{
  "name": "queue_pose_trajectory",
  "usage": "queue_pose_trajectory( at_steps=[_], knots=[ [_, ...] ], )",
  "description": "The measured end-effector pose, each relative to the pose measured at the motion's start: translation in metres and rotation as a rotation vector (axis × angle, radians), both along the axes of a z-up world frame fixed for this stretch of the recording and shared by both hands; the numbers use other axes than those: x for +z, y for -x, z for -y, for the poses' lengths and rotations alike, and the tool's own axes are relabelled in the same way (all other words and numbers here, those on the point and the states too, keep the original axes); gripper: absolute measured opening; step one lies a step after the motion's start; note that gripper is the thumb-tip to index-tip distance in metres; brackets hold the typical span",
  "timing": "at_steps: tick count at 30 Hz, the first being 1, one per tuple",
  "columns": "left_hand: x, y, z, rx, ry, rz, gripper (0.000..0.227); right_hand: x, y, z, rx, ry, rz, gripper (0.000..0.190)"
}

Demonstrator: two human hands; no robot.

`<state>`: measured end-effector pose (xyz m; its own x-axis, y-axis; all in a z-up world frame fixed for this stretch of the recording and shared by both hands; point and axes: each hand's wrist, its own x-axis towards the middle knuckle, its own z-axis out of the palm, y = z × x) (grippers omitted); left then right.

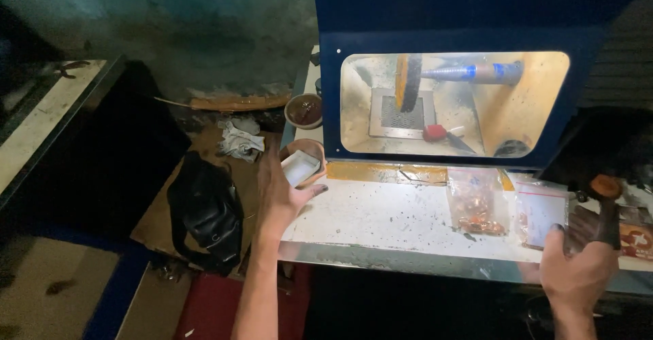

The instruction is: Organizing and bagging finished jewelry pieces at a workbench, including inspecting chains and cleaning the work area.

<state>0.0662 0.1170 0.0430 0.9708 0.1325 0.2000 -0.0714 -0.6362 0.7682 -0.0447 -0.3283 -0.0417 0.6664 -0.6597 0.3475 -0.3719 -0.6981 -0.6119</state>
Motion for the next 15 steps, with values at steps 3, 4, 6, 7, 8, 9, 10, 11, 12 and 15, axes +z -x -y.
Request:
queue_pose_trajectory(
  at_steps=[3,4,6,7,8,9,10,11,12,15],
  knots=[
    [0.016,-0.012,-0.001,-0.024,-0.038,-0.138,0.122,0.011,0.0,-0.008,0.071,0.042,0.092,0.025],
    [0.023,-0.015,0.0,-0.025,-0.075,-0.259,0.112,0.012,-0.001,-0.01,0.075,0.067,0.1,0.022],
    [0.024,-0.015,-0.002,-0.046,-0.071,-0.22,0.102,-0.005,0.001,0.002,0.063,0.083,0.08,0.021],
    [0.025,-0.015,-0.003,-0.073,-0.067,-0.181,0.093,-0.014,0.001,0.008,0.045,0.1,0.06,0.023],
    [0.022,-0.019,-0.01,-0.067,-0.066,-0.18,0.093,-0.01,0.0,0.004,0.051,0.1,0.063,0.023],
    [0.019,-0.024,-0.017,-0.063,0.007,-0.07,0.092,-0.006,-0.001,0.0,0.022,0.104,0.044,0.023],
    [0.016,-0.029,-0.024,-0.06,0.081,0.041,0.092,-0.001,-0.002,-0.004,-0.007,0.108,0.027,0.025],
    [0.023,-0.038,-0.03,-0.056,0.082,0.044,0.092,0.002,-0.002,-0.008,-0.002,0.109,0.03,0.025],
    [0.03,-0.047,-0.036,0.004,0.039,0.122,0.097,0.005,-0.002,-0.011,-0.017,0.116,0.005,0.025],
    [0.036,-0.091,-0.043,0.055,-0.014,0.229,0.098,0.003,-0.004,-0.01,-0.018,0.169,0.011,0.03]
  ],
)
